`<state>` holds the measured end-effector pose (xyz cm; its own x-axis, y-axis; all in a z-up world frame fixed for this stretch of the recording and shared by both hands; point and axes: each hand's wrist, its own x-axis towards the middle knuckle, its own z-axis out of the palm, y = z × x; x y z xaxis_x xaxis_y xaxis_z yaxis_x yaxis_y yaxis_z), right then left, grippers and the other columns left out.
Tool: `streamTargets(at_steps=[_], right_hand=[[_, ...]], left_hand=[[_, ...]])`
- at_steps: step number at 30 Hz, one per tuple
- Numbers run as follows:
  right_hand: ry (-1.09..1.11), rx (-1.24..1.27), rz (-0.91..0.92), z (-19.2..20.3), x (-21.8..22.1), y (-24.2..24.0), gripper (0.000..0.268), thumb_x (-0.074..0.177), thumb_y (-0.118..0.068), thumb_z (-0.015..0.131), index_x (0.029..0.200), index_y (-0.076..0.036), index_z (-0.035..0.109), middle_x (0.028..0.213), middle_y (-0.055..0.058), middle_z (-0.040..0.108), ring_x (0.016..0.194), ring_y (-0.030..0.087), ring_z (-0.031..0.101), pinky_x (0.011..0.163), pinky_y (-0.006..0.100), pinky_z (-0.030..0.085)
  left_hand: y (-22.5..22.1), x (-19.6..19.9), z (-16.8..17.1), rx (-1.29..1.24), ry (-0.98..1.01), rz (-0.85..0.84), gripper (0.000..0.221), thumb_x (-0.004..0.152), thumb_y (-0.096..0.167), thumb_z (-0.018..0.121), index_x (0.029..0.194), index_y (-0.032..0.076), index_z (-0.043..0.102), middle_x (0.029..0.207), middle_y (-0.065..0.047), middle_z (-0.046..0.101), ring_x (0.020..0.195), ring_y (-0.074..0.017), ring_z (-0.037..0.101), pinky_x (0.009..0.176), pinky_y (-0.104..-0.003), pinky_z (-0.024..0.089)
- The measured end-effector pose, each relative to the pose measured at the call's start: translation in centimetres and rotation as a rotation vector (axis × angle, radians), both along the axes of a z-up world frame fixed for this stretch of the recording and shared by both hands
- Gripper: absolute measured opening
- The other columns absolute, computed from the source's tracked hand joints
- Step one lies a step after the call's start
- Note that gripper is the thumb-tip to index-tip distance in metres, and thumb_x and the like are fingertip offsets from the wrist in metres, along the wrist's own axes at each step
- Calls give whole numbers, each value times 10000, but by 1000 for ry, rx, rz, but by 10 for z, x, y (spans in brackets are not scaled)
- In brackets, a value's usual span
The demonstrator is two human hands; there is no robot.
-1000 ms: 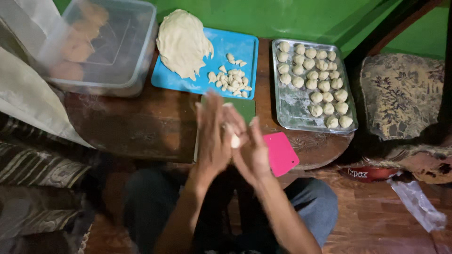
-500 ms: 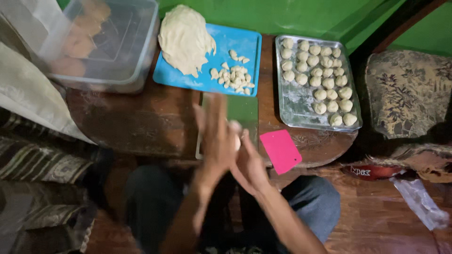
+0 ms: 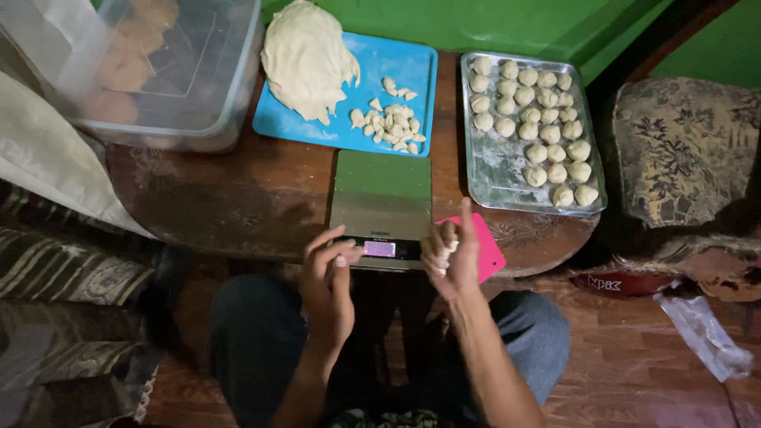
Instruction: The person portions out dough by hand, weighs each piece on a digital scale, rolls it into a ball between their palms, and places the resulting balls onto a metal tray.
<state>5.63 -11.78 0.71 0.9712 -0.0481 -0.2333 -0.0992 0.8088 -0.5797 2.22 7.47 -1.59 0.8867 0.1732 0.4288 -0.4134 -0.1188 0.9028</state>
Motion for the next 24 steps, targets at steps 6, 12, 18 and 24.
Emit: streamTargets(at_steps=[6, 12, 18, 24], right_hand=[[-55, 42, 62, 5, 14, -4, 300, 910, -119, 631, 1170, 29, 664, 1056, 222, 733, 1090, 371, 706, 1045, 569, 533], [92, 97, 125, -3, 8, -6, 471, 991, -418, 561, 1068, 26, 698, 730, 159, 670, 606, 218, 720, 554, 314, 656], [63, 176, 10, 30, -1, -1, 204, 1007, -188, 578, 1086, -17, 659, 609, -43, 395, 392, 8, 363, 257, 93, 288], [135, 259, -62, -5, -6, -39, 642, 929, -699, 572, 701, -104, 648, 555, -16, 356, 421, 99, 351, 295, 192, 294]], left_hand=[[5, -9, 1, -56, 60, -33, 172, 1005, 157, 555, 1071, 40, 663, 1323, -188, 558, 883, -240, 760, 761, -365, 674], [0, -11, -7, -83, 54, -56, 165, 977, 25, 540, 1081, 37, 668, 1254, -171, 602, 845, -230, 764, 738, -333, 676], [-16, -4, -2, 721, -103, -161, 355, 931, 144, 684, 1286, 129, 690, 1387, -152, 599, 1384, -334, 486, 1185, -583, 242], [-28, -5, -7, 932, -155, -120, 364, 1004, 370, 619, 1262, 134, 717, 1576, -219, 431, 1511, -356, 332, 1219, -660, 73]])
